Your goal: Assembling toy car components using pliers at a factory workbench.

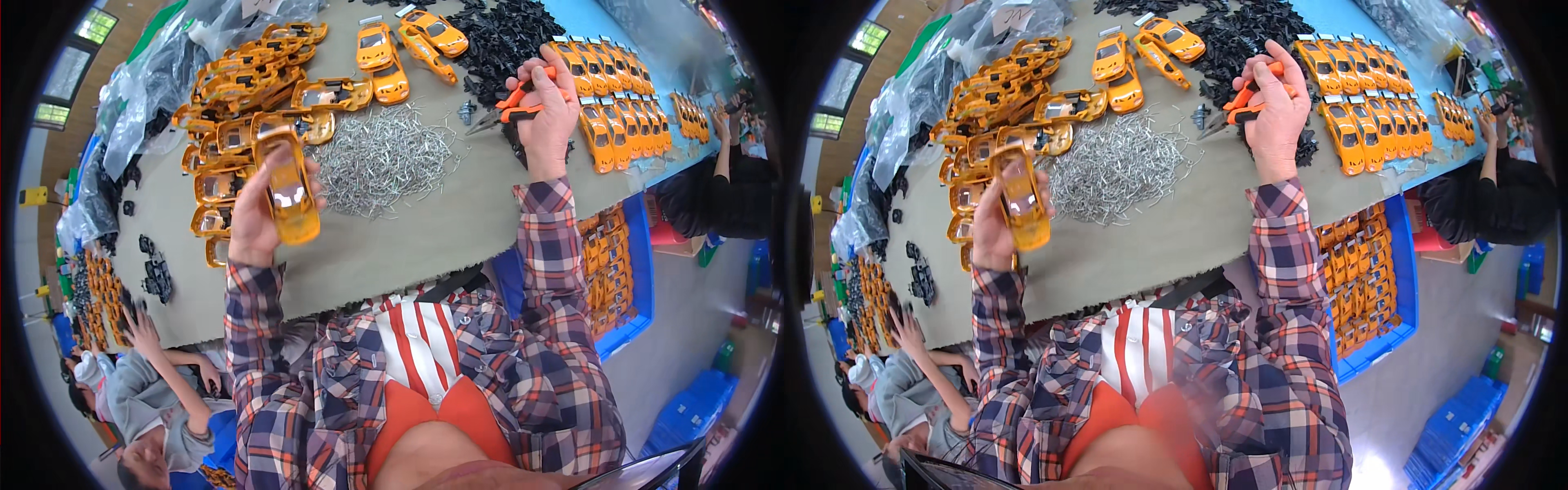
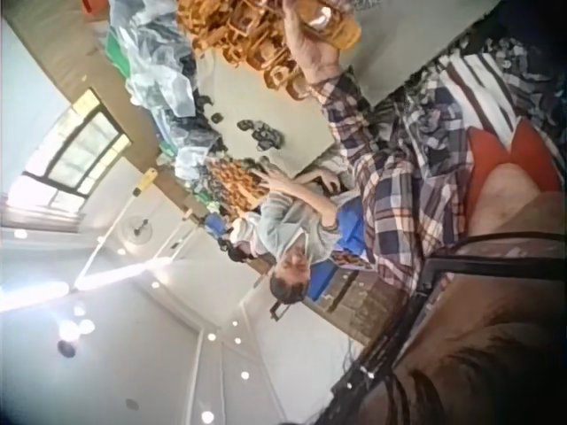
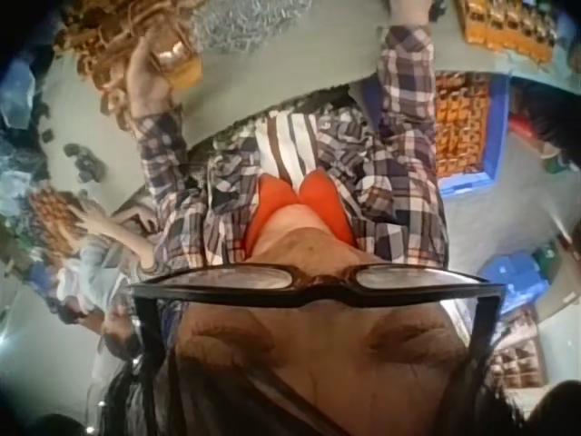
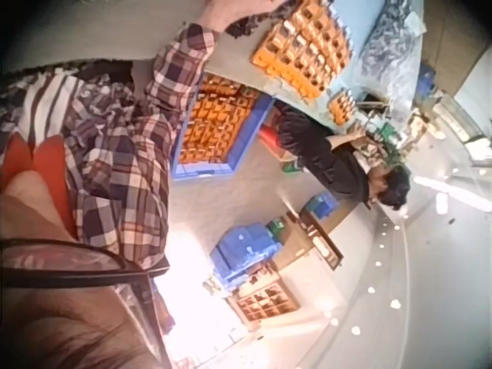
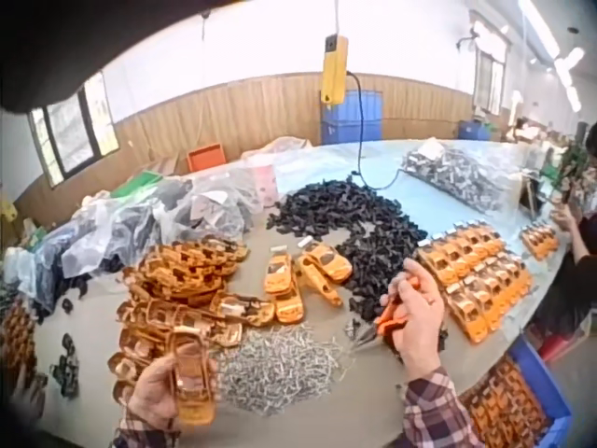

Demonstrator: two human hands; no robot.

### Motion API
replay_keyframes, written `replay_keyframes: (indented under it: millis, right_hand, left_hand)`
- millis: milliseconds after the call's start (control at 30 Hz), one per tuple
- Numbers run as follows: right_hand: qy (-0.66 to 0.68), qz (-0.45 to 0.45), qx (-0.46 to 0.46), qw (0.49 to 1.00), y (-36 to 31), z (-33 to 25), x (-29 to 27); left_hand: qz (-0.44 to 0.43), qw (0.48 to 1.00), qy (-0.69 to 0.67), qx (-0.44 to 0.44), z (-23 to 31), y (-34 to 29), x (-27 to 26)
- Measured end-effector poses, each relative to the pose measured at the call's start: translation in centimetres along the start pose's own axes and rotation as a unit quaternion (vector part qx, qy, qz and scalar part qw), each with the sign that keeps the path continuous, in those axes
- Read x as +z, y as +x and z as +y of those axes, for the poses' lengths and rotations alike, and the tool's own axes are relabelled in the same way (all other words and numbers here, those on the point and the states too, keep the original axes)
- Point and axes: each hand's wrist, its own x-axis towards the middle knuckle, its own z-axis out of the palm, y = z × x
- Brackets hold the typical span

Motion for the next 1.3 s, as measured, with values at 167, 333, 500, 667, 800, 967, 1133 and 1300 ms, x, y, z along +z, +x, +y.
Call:
replay_keyframes:
  millis: [167, 333, 500, 667, 800, 967, 1133, 1300]
  right_hand:
    - [-0.032, 0.044, -0.099, 0.994, 1.5, -0.5, -1.2]
    - [-0.060, 0.089, -0.114, 0.988, 2.4, 0.2, -1.2]
    - [-0.061, 0.102, -0.105, 0.987, 3.1, 1.2, -1.3]
    - [-0.116, 0.133, -0.105, 0.979, 3.4, 1.9, -2.0]
    - [-0.134, 0.125, -0.085, 0.979, 4.1, 2.1, -2.1]
    - [-0.119, -0.009, -0.020, 0.993, 4.6, 2.2, -2.1]
    - [-0.152, -0.028, -0.053, 0.987, 4.1, 1.4, -1.6]
    - [-0.278, -0.073, -0.139, 0.948, 0.6, -1.6, -0.4]
  left_hand:
    - [-0.003, 0.999, -0.054, -0.005, -4.0, -3.0, -1.0]
    - [0.013, 0.994, -0.107, -0.011, -6.9, -2.6, -1.7]
    - [0.000, 0.994, -0.109, -0.007, -8.3, -1.4, -1.9]
    - [-0.016, 0.994, -0.105, -0.006, -8.6, -1.0, -1.7]
    - [-0.022, 0.995, -0.097, 0.001, -8.9, -1.0, -2.3]
    - [-0.014, 0.992, -0.119, 0.030, -9.5, -0.5, -1.1]
    - [-0.033, 0.989, -0.143, 0.030, -9.8, 1.2, -0.6]
    - [-0.032, 0.996, -0.085, 0.027, -9.9, 1.8, -1.3]
